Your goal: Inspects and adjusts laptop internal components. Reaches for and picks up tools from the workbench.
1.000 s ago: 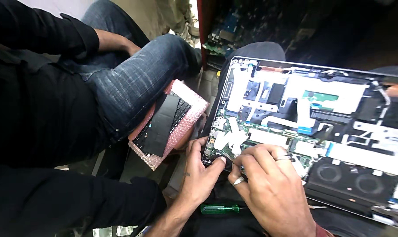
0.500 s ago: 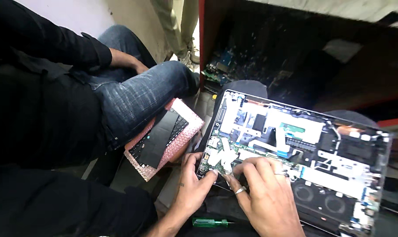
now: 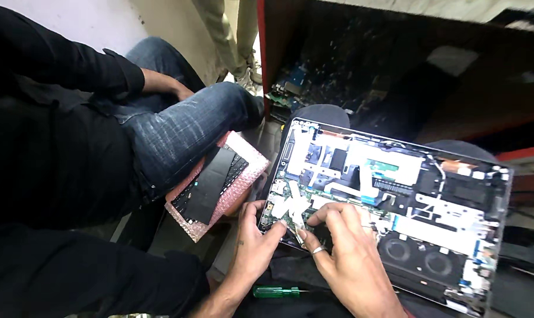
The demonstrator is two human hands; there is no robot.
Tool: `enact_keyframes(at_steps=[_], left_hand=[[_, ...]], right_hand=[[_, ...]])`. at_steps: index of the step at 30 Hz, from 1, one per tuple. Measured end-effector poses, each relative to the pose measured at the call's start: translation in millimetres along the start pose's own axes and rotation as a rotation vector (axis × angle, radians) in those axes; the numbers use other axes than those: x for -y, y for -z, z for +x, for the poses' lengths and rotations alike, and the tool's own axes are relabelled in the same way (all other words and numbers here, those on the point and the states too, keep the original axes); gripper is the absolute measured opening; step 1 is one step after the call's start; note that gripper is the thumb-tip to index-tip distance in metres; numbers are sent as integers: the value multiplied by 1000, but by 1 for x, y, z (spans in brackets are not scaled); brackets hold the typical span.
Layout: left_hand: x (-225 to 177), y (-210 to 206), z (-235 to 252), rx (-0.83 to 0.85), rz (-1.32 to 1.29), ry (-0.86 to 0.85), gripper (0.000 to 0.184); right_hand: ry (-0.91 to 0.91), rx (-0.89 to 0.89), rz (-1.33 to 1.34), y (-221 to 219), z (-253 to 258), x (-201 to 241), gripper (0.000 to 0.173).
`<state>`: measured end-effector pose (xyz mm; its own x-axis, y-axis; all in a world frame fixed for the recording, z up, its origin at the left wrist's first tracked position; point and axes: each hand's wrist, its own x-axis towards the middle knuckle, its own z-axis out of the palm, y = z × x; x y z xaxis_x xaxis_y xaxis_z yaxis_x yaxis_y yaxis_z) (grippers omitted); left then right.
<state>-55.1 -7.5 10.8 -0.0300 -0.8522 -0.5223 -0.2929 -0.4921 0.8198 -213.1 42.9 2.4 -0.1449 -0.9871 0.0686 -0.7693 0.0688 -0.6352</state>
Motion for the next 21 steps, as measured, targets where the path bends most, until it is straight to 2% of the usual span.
enact_keyframes(at_steps=[21], left_hand=[[1, -2, 1, -30, 73, -60, 44]], right_hand=[[-14, 23, 12, 5, 3, 5, 21]])
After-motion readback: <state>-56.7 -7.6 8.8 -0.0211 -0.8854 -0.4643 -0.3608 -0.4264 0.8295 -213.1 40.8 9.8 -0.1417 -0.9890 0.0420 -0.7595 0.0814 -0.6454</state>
